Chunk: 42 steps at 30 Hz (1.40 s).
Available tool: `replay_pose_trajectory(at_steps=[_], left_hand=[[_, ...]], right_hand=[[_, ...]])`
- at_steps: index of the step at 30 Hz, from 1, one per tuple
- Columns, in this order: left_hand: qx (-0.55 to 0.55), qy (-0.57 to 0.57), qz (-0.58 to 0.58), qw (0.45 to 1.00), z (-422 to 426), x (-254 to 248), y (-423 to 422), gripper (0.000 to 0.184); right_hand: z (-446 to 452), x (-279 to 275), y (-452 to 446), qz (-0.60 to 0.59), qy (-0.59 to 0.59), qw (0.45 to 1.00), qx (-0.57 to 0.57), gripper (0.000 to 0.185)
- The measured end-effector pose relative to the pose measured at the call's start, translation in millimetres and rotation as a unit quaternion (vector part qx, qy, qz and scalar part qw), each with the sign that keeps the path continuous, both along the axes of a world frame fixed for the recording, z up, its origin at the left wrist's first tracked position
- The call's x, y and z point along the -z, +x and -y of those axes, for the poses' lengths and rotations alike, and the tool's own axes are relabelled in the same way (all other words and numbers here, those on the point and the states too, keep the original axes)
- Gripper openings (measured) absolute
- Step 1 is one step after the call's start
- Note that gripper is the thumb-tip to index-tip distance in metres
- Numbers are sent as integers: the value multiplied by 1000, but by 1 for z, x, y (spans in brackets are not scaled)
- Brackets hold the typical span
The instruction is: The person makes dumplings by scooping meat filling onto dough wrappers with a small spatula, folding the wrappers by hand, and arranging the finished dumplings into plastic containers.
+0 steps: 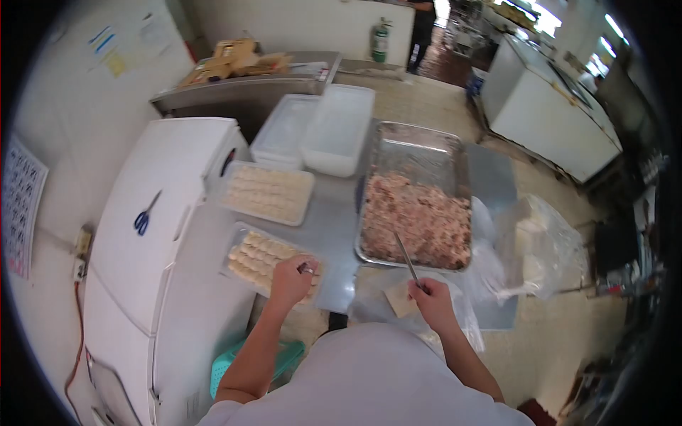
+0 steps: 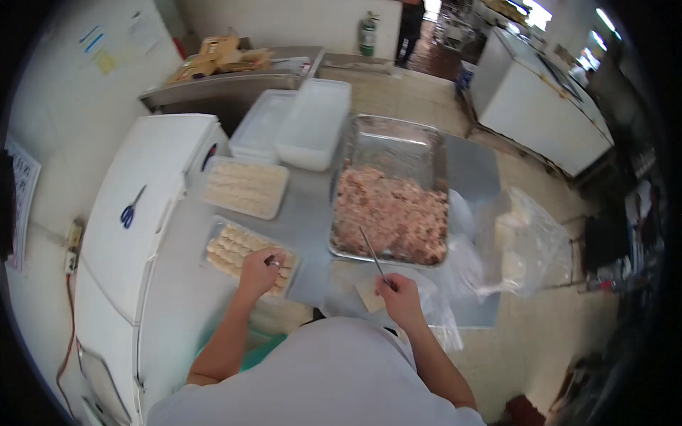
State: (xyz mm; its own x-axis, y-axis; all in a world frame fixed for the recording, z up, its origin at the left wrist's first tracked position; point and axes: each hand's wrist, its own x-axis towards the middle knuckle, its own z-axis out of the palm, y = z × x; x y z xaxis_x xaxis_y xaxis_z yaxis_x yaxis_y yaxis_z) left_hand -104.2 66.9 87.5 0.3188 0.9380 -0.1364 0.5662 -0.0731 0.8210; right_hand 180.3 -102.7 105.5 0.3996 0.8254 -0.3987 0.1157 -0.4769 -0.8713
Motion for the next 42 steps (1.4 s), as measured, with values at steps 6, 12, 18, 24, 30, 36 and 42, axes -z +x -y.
replay_pose_trajectory(at_steps=[6,12,18,24,30,36,42], left_hand=[[333,-28,12,942,58,-3,113,26],[384,112,-78,913,95,59,176,26],[405,39,-100,908,86,57,183,24],[329,101,-78,936,104,51,192,16],[297,40,-24,954,100,63,186,12],[195,-159,79,965,91,73,170,16],[156,-158,138,965,99,65,160,12]], right_hand=[[18,12,26,-42,53,994,83,22],[47,25,35,-72,32,991,111,21],[77,38,44,-94,29,984,147,19],[88,50,56,-89,21,986,139,22],[86,57,59,-90,49,987,124,20],[75,56,56,-28,26,998,57,27],[44,61,40,28,43,999,10,35]])
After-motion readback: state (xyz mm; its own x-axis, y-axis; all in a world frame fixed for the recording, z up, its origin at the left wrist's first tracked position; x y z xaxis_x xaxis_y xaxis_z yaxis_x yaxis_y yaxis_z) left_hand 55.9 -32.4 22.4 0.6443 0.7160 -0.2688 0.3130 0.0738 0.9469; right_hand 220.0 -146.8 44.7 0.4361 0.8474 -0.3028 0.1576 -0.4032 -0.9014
